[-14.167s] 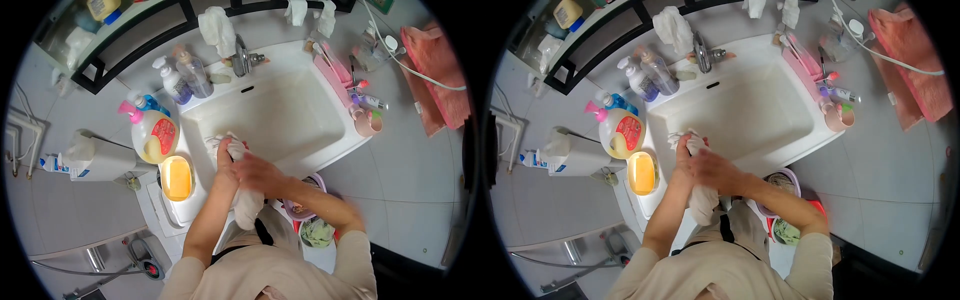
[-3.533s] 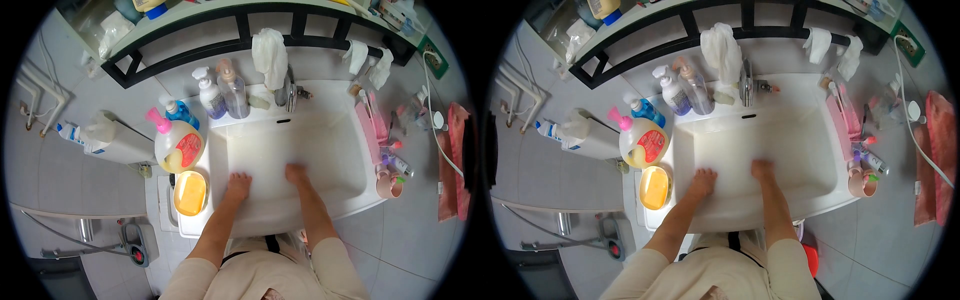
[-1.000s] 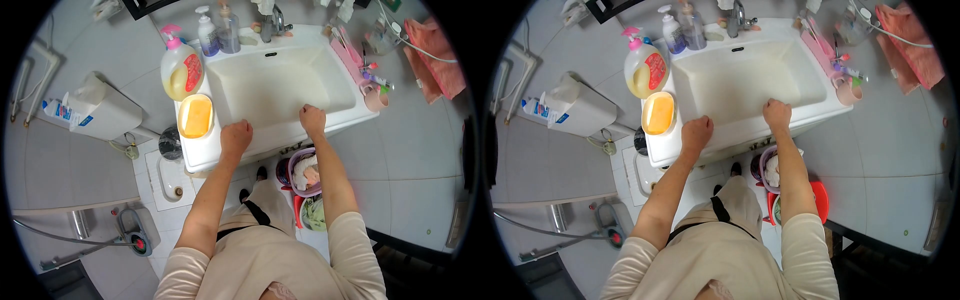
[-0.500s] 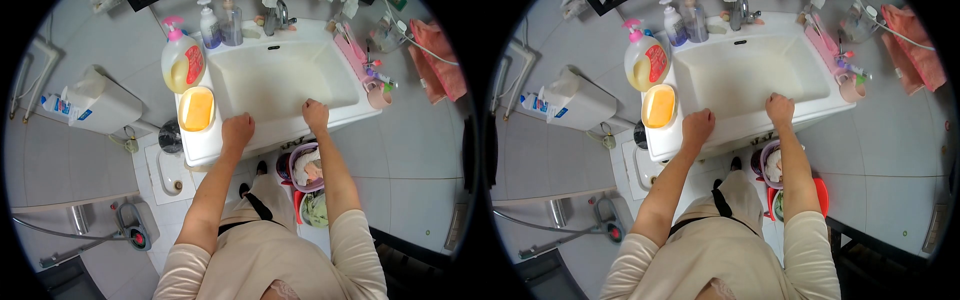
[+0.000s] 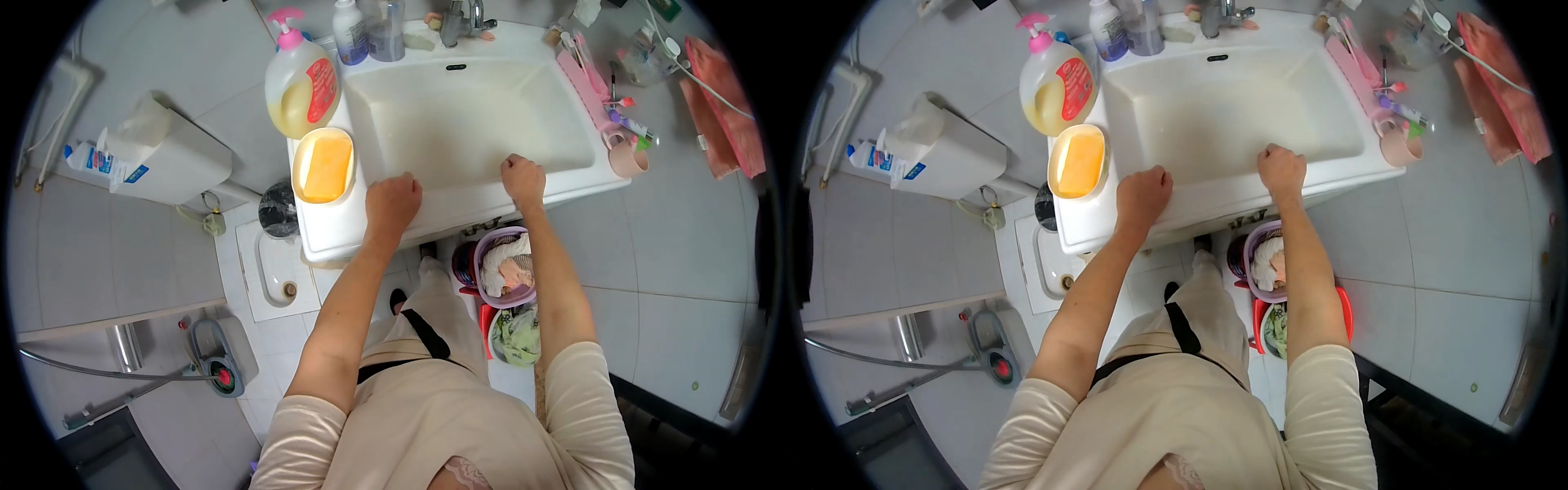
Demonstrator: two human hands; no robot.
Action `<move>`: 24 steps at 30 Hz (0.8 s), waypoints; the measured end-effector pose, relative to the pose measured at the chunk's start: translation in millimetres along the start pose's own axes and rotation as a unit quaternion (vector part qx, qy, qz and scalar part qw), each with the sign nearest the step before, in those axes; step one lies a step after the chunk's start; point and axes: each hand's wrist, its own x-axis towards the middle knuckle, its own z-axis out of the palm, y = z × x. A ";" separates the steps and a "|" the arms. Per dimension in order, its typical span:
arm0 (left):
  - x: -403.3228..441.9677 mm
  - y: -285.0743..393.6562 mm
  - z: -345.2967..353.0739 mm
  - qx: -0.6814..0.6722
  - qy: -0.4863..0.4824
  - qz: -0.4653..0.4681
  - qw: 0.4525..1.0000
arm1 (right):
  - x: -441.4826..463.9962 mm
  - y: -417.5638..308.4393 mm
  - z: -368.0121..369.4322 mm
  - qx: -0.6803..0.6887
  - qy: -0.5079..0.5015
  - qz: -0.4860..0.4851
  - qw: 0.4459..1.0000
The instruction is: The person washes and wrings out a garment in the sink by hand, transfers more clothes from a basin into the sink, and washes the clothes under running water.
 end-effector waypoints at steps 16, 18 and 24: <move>-2.3 -2.7 2.0 -0.021 0.013 -0.007 1.000 | 0.7 -2.5 -6.8 0.018 -0.035 0.016 0.999; -1.6 -3.2 2.5 -0.028 0.011 -0.011 0.999 | 1.7 -2.1 -5.3 0.021 -0.043 0.016 0.999; 0.6 -1.9 3.7 -0.017 0.022 -0.026 0.999 | 2.3 1.3 -2.7 0.038 -0.043 0.004 0.998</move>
